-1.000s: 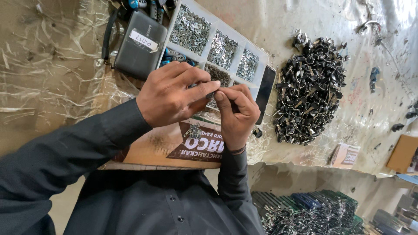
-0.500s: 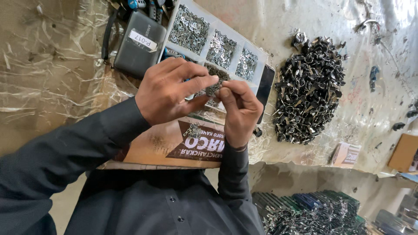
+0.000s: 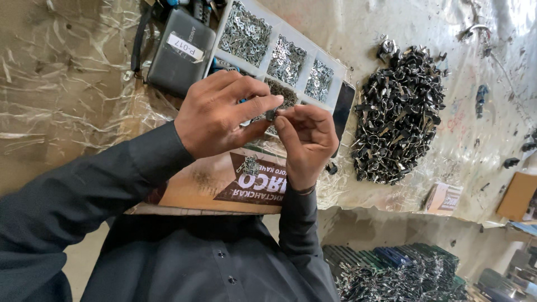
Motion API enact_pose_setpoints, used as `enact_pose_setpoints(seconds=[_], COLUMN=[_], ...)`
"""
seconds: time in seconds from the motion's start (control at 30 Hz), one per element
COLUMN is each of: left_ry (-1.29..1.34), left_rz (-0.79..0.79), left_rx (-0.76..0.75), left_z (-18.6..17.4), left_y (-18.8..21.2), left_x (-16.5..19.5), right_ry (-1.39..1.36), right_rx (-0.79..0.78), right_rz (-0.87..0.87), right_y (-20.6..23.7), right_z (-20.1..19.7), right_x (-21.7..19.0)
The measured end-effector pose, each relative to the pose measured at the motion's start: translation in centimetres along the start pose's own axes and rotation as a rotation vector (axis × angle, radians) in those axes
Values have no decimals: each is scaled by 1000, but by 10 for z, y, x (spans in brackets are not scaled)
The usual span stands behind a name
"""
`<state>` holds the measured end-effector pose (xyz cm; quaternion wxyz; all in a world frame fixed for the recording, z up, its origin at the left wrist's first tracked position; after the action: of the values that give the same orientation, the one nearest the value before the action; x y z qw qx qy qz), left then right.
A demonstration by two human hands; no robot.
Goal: The person sits at a workbench and assembles small cylindrical components by hand, picking small metal spring clips from a compartment tray and pressing them into the open end of each blue-capped cylinder, then placing finished units aside and reaching for the next part.
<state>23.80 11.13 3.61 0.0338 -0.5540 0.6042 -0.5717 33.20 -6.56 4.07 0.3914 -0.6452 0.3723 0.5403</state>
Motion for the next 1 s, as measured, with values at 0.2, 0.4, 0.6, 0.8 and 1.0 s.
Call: enact_pose_setpoints(seconds=[0.2, 0.4, 0.6, 0.8, 1.0], left_ry=[-11, -50, -30, 19, 64], left_rz=[21, 85, 46, -17, 30], left_rx=[-8, -61, -43, -37, -74], left_z=[3, 3, 0, -4, -1], left_y=[1, 4, -2, -6, -17], left_x=[-1, 0, 3, 4, 21], right_ry=[15, 36, -132, 100, 14], right_rx=[-10, 10, -33, 83, 1], right_rz=[37, 41, 101, -28, -20], right_y=[-4, -4, -17, -6, 31], right_z=[3, 2, -9, -28, -37], right_x=[-5, 4, 15, -3, -18])
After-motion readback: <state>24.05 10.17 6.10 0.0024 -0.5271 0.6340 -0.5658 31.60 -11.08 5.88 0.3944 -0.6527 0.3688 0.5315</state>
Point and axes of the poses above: each hand's wrist, its own y-axis away from the middle knuckle, its own z-axis out of the palm, x = y × z, the point moved 4 cm from there along -y, towards the middle knuckle, and after that the axes turned 7 degrees about x, right-handed, at the moved point
